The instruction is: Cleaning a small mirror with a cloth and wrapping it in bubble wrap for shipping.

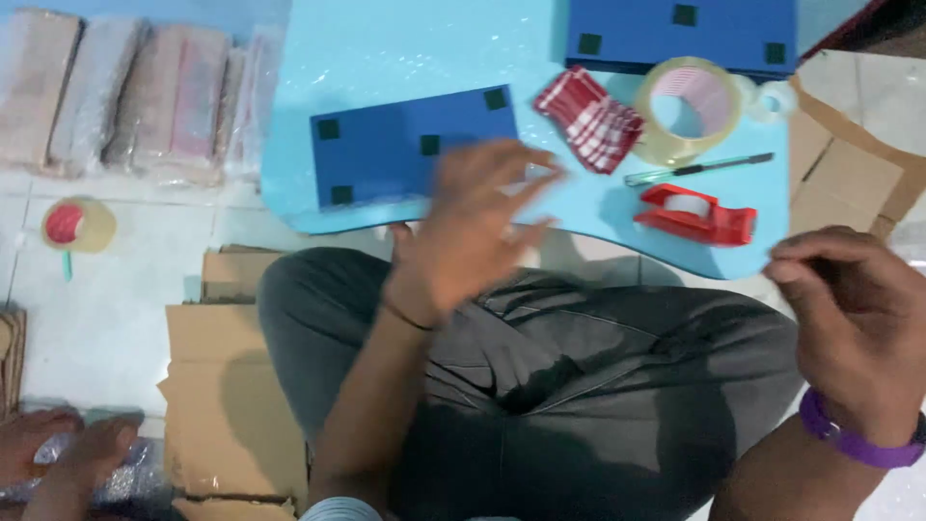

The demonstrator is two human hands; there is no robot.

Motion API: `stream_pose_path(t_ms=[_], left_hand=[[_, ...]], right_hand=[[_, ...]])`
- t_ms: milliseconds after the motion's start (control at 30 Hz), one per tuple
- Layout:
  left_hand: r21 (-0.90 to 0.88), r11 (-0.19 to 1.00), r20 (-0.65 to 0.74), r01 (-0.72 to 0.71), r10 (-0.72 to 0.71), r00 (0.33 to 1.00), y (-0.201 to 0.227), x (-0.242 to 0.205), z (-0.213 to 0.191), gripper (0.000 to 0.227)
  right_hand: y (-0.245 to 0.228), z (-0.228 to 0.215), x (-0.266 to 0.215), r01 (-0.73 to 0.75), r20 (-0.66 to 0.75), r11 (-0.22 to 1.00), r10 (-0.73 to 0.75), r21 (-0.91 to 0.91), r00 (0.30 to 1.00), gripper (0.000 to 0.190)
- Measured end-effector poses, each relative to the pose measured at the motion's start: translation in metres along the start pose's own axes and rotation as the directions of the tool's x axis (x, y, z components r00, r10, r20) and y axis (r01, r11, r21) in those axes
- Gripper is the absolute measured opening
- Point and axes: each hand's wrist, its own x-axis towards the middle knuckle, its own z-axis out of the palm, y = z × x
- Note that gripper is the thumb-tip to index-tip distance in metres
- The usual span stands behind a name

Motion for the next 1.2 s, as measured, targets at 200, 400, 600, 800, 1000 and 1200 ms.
stream_pose_path(t_ms=[200, 400, 600, 800, 1000, 1200], left_hand=[[0.143, 0.943, -0.065, 0.300, -0.294, 0.954, -0.064, -0.059, -0.051, 0.038], [0.000, 0.945, -0.119, 0.327, -0.324, 0.938, -0.074, -0.064, -0.058, 0.016], [-0.073, 0.930, -0.070, 0.360, -0.365, 0.928, -0.084, -0.062, -0.061, 0.011], [-0.080, 0.915, -0.042, 0.395, -0.399, 0.916, -0.089, -0.059, -0.063, 0.028], [-0.147, 0.909, -0.083, 0.390, -0.404, 0.911, -0.088, -0.061, -0.060, 0.025], [-0.217, 0.902, -0.091, 0.373, -0.399, 0.913, -0.090, -0.062, -0.058, 0.034]], right_hand=[[-0.082, 0.081, 0.072, 0.307, 0.461, 0.937, -0.200, -0.168, 0.865, 0.015], [-0.109, 0.151, 0.133, 0.672, 0.704, 0.733, -0.422, -0.106, 0.571, 0.024], [-0.144, 0.196, 0.163, 0.723, 0.836, 0.668, -0.288, -0.173, 0.466, 0.009], [-0.165, 0.226, 0.176, 0.796, 0.939, 0.572, -0.122, -0.198, 0.321, 0.010], [-0.163, 0.240, 0.182, 0.679, 0.945, 0.686, 0.036, -0.261, 0.326, 0.004], [-0.159, 0.242, 0.185, 0.711, 0.939, 0.651, 0.008, -0.266, 0.345, 0.012]])
